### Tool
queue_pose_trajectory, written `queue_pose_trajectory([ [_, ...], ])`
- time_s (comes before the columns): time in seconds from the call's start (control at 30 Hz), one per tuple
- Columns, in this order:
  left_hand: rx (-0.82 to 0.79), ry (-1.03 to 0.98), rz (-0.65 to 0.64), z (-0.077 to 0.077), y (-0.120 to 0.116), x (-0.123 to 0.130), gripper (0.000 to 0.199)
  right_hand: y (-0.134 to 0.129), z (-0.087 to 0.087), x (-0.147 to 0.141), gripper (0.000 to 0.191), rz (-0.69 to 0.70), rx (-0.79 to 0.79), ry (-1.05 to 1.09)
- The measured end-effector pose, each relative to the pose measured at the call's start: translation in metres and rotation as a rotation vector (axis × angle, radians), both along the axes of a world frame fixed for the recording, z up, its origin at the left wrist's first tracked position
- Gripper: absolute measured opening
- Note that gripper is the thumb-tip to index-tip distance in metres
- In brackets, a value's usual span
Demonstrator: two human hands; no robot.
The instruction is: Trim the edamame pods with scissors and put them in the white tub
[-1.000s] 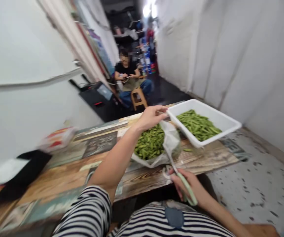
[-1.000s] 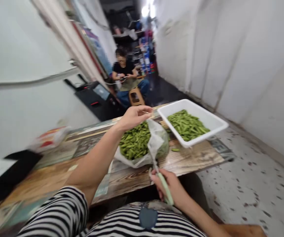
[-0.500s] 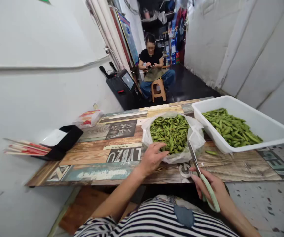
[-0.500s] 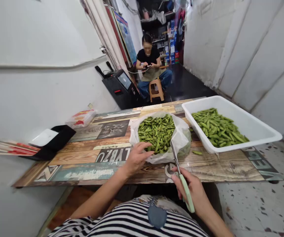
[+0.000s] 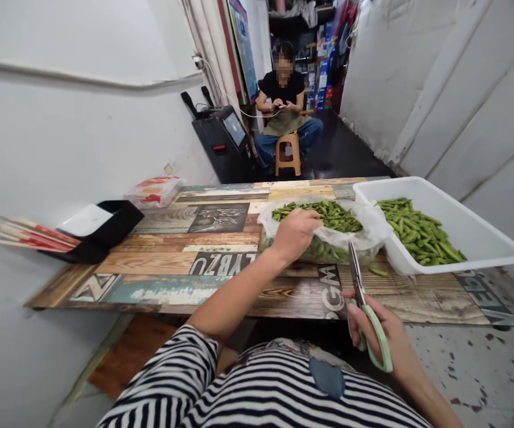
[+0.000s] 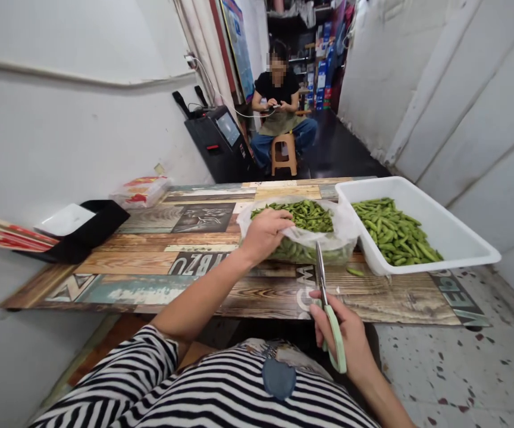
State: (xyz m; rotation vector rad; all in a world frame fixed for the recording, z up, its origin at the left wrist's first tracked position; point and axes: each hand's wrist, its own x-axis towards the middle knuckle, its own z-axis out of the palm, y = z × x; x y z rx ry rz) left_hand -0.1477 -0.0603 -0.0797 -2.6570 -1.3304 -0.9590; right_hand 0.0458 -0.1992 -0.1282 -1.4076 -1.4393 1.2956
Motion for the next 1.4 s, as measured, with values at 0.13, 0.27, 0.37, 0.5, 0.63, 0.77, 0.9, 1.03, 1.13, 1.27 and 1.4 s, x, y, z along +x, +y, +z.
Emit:
queue_pose_trajectory([
  [0.13, 0.009, 0.047, -0.045, -0.013, -0.020, -0.002, 0.029, -0.006, 0.005, 0.005, 0.045, -0.039, 0.001, -0.003],
  [0.27, -0.019, 0.120, -0.031, -0.037, -0.058, -0.014, 0.030, -0.009, 0.003, 0.010, 0.047, -0.070, 0.005, -0.007],
  [0.37, -0.033, 0.243, -0.037, -0.048, -0.076, -0.019, 0.029, -0.009, 0.001, 0.010, 0.048, -0.045, 0.003, -0.005],
  [0.5, -0.037, 0.390, -0.018, -0.062, -0.087, -0.014, 0.036, -0.006, 0.003, 0.004, 0.047, 0.037, -0.010, -0.008],
  [0.63, -0.093, 0.477, -0.058, -0.072, -0.094, -0.010, 0.043, 0.004, 0.008, -0.005, 0.047, 0.099, -0.039, -0.012],
  [0.77, -0.174, 0.482, -0.119, -0.066, -0.105, -0.023, 0.047, 0.013, 0.010, -0.011, 0.048, 0.060, -0.065, 0.033],
  [0.9, -0.237, 0.275, -0.232, -0.033, -0.094, -0.037, 0.046, 0.012, 0.013, -0.013, 0.048, 0.070, -0.075, 0.046],
  [1.03, -0.244, 0.094, 0.150, -0.003, -0.043, -0.019, 0.034, 0.012, 0.019, -0.019, 0.046, 0.099, -0.046, 0.036],
  [1.13, -0.380, 0.218, 0.392, 0.000, -0.004, 0.005, 0.040, 0.014, 0.023, -0.025, 0.046, 0.102, -0.049, 0.070],
  [1.27, -0.465, 0.159, 0.317, -0.005, 0.019, 0.009, 0.019, 0.019, 0.027, -0.031, 0.051, 0.052, -0.122, 0.179],
  [1.4, -0.732, -0.269, 0.074, -0.001, 0.009, -0.012, 0.016, 0.025, 0.028, -0.029, 0.051, 0.079, -0.239, 0.295],
])
